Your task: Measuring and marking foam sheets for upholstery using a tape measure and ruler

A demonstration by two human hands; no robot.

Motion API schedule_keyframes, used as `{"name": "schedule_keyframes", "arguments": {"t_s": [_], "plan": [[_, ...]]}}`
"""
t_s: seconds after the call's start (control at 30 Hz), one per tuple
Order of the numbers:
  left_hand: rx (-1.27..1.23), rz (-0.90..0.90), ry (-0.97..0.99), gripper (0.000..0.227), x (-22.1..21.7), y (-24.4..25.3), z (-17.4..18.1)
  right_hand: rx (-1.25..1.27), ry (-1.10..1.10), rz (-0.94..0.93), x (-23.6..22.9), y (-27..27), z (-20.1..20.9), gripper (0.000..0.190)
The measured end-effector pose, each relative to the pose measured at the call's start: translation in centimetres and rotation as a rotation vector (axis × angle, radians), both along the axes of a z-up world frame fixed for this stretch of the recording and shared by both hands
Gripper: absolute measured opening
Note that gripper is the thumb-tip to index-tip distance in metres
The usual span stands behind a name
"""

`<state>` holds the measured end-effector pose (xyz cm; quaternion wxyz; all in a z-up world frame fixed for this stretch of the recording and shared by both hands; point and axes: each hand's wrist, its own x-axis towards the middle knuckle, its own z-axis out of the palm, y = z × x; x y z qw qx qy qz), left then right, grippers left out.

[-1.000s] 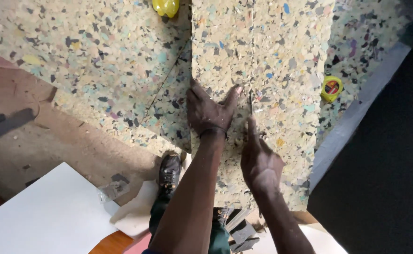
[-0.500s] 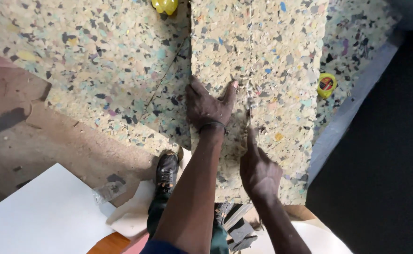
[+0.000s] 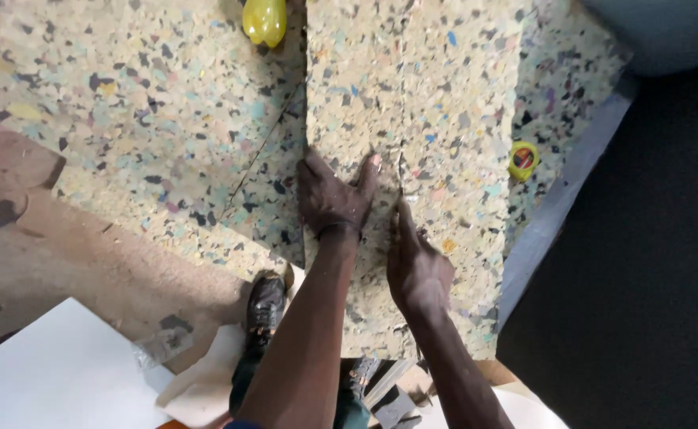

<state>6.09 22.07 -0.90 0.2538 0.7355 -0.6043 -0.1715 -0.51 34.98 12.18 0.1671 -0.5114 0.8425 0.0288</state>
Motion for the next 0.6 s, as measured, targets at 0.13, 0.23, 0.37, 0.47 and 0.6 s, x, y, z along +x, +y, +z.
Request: {"name": "schedule_keyframes", "arguments": {"t_s": [0.13,0.23,0.37,0.47,0.6], "plan": [[-0.002,-0.003,-0.051,0.125,-0.5,0.6,1.3,0.293,-0.143,-0.082,-1.0,0.8,-1.1,0.092],[0.008,0.000,-0.084,0.120,0.5,1.0,3.0,0.312,-0.126,-0.085,1.3,8.9,-2.0,0.093],[0.005,0.020,-0.088,0.113,0.0,0.4,3.2,-0.193,-0.050,0.073,0.5,11.0,-5.1,0.072],[-0.107,0.013,-0.094,0.110,0.3,0.5,2.6,0.256,-0.120,-0.109,-1.1,-1.5,-0.7,0.071],[0.151,-0.034,-0.058,0.111,0.4,0.4,3.9,0.078,-0.099,-0.039,0.8,6.8,-1.9,0.072]]}}
